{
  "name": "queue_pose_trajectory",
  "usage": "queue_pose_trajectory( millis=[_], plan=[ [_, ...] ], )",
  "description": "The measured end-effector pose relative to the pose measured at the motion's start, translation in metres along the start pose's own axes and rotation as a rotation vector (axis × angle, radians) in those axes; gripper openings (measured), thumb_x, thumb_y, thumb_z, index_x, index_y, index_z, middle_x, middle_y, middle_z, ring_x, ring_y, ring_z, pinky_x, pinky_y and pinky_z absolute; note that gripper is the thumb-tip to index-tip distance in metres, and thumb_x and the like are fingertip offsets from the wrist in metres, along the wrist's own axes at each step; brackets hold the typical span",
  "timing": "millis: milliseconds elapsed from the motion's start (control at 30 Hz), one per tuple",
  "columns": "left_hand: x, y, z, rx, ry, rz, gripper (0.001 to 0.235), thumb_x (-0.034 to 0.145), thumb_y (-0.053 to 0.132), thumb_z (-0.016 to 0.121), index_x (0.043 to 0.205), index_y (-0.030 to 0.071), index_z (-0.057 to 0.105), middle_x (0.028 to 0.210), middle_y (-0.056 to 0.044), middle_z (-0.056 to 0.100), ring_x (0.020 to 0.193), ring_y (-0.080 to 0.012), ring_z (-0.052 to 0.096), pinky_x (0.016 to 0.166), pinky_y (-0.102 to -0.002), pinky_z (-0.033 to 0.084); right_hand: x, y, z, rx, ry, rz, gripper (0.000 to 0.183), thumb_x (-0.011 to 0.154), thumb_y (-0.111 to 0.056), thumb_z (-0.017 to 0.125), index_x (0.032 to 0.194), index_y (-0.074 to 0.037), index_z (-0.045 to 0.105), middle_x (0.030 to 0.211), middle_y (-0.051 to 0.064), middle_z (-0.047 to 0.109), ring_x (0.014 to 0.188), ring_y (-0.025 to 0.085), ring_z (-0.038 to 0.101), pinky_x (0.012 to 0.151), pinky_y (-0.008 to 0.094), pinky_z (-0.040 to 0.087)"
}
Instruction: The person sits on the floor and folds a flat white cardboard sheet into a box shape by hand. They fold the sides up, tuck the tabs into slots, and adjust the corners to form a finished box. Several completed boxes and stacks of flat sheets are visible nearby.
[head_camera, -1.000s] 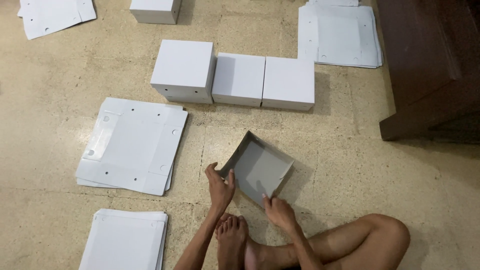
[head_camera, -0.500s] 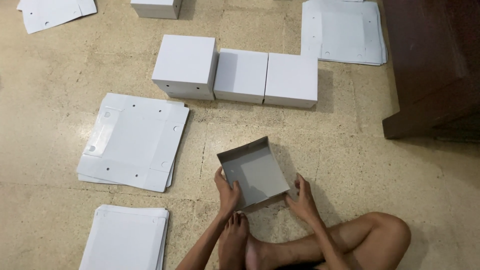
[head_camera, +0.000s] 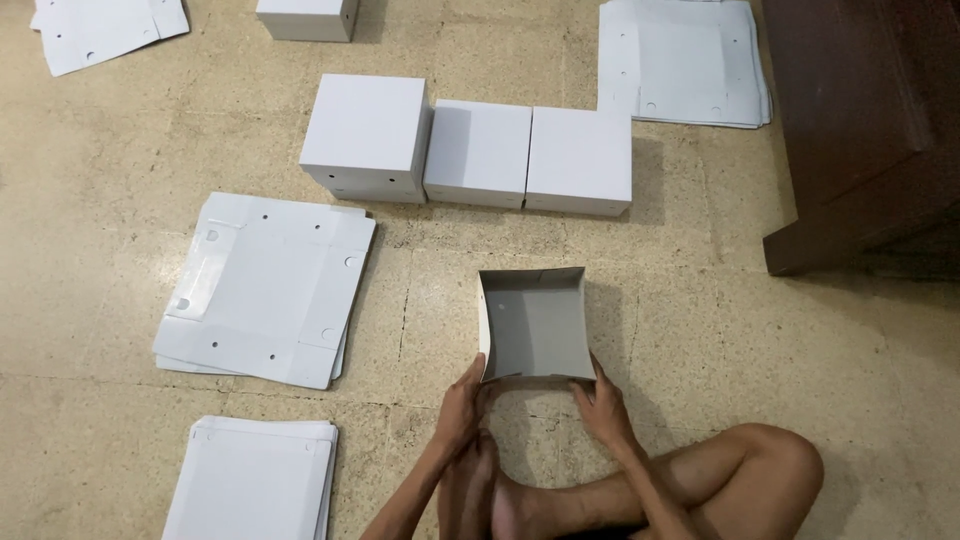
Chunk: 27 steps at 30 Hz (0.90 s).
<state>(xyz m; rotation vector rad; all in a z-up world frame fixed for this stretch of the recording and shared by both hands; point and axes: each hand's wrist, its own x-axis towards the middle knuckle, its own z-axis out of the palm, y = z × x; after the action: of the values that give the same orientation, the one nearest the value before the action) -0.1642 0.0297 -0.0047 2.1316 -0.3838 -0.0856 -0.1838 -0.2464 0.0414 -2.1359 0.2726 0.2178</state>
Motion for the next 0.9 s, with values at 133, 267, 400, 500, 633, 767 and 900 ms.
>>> queue_pose_trajectory(
  millis=[133, 267, 400, 500, 633, 767, 900],
  plan=[
    [0.005, 0.012, -0.003, 0.022, 0.040, -0.032, 0.056, 0.098, 0.010, 0.053, 0.151, 0.010, 0.037, 0.144, -0.024, 0.051, 0.127, -0.0398, 0.056, 0.098, -0.045, 0.054, 0.000, -0.015, -0.005, -0.082, -0.019, 0.067, 0.068, 0.097, -0.038, 0.051, 0.157, -0.014, 0.030, 0.132, 0.015, 0.065, 0.098, 0.027, 0.072, 0.089, 0.035, 0.054],
    [0.014, 0.056, -0.029, -0.040, -0.010, -0.293, 0.055, 0.098, 0.030, 0.055, 0.143, -0.001, 0.046, 0.121, -0.023, 0.068, 0.091, -0.0385, 0.072, 0.079, -0.045, 0.060, -0.006, -0.058, -0.035, 0.039, -0.116, 0.002, 0.068, 0.095, -0.034, 0.057, 0.148, 0.001, 0.033, 0.141, 0.027, 0.049, 0.123, 0.042, 0.056, 0.097, 0.049, 0.052],
    [0.029, 0.051, -0.037, 0.083, -0.199, -0.439, 0.053, 0.097, 0.047, 0.050, 0.119, 0.001, 0.067, 0.104, -0.019, 0.074, 0.093, -0.0368, 0.074, 0.073, -0.052, 0.061, 0.016, -0.013, -0.047, -0.064, -0.196, 0.009, 0.080, 0.101, -0.058, 0.044, 0.126, 0.018, 0.055, 0.109, 0.041, 0.064, 0.096, 0.050, 0.070, 0.071, 0.055, 0.061],
    [0.042, 0.027, -0.036, 0.190, -0.355, -0.421, 0.046, 0.093, 0.040, 0.053, 0.106, -0.003, 0.067, 0.088, -0.026, 0.073, 0.083, -0.0468, 0.073, 0.062, -0.059, 0.056, 0.026, -0.006, -0.051, -0.160, -0.291, 0.034, 0.066, 0.099, -0.042, 0.052, 0.112, 0.022, 0.060, 0.098, 0.041, 0.066, 0.084, 0.049, 0.072, 0.064, 0.056, 0.060],
    [0.059, -0.008, -0.014, 0.372, -0.537, -0.475, 0.048, 0.087, 0.046, 0.047, 0.094, 0.005, 0.071, 0.078, -0.020, 0.072, 0.078, -0.0433, 0.073, 0.063, -0.058, 0.056, 0.048, 0.027, -0.039, -0.226, -0.315, 0.072, 0.052, 0.097, -0.037, 0.054, 0.086, 0.012, 0.065, 0.063, 0.020, 0.062, 0.047, 0.022, 0.057, 0.037, 0.035, 0.049],
    [0.072, -0.006, -0.014, 0.481, -0.584, -0.519, 0.035, 0.082, 0.032, 0.053, 0.071, 0.005, 0.072, 0.058, -0.014, 0.065, 0.061, -0.0325, 0.071, 0.063, -0.047, 0.056, 0.059, 0.039, -0.030, -0.345, -0.389, 0.087, 0.042, 0.092, -0.022, 0.052, 0.089, 0.018, 0.067, 0.053, 0.013, 0.056, 0.039, 0.013, 0.044, 0.034, 0.035, 0.042],
    [0.070, -0.004, -0.013, 0.504, -0.509, -0.536, 0.039, 0.077, 0.032, 0.054, 0.079, 0.000, 0.076, 0.068, -0.021, 0.070, 0.074, -0.0407, 0.074, 0.067, -0.049, 0.057, 0.066, 0.056, -0.022, -0.398, -0.382, 0.114, 0.043, 0.091, -0.022, 0.053, 0.089, 0.017, 0.068, 0.053, 0.011, 0.053, 0.039, 0.012, 0.043, 0.034, 0.038, 0.040]
  ],
)
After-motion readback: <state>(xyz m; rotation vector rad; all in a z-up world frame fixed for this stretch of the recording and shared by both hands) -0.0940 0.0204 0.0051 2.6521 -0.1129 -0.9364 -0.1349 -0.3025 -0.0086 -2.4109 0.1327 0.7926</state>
